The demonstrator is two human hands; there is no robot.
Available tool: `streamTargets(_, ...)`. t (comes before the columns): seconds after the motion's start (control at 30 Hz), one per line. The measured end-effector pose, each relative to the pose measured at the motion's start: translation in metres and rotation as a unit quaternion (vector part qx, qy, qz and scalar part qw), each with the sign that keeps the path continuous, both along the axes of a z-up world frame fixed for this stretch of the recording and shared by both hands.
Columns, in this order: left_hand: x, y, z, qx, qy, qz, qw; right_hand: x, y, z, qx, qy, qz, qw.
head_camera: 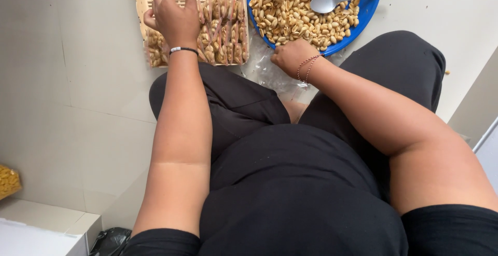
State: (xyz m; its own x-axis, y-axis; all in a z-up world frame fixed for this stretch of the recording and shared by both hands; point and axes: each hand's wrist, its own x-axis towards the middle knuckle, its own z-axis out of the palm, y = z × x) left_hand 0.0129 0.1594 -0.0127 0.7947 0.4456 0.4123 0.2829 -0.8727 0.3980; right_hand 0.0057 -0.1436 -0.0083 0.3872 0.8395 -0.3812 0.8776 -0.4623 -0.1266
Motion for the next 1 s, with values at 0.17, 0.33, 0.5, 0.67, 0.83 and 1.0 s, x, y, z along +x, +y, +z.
streamTargets(0.17, -0.001, -0.018, 0.021, -0.018, -0.019, -0.055, 0.998, -0.01, 0.002, -0.002, -0.012, -0.111, 0.019, 0.994)
streamTargets(0.33, -0.007, -0.028, 0.035, -0.014, -0.019, -0.088, 0.996, -0.007, 0.002, -0.007, -0.01, -0.113, 0.012, 0.993)
streamTargets(0.5, -0.014, -0.041, 0.046, -0.071, -0.002, -0.158, 0.985, 0.01, -0.014, 0.008, 0.028, 0.171, -0.164, 0.971)
streamTargets(0.67, -0.032, -0.094, 0.08, -0.227, 0.103, -0.284, 0.926, 0.021, -0.023, 0.035, 0.084, 0.236, -0.181, 0.951)
streamTargets(0.83, -0.045, -0.11, 0.057, -0.349, 0.392, -0.292, 0.8, 0.027, -0.024, 0.021, 0.115, 0.284, -0.233, 0.923)
streamTargets(1.0, -0.045, -0.107, 0.014, -0.288, 0.423, -0.287, 0.81, 0.031, -0.024, 0.025, 0.144, 0.324, -0.243, 0.903)
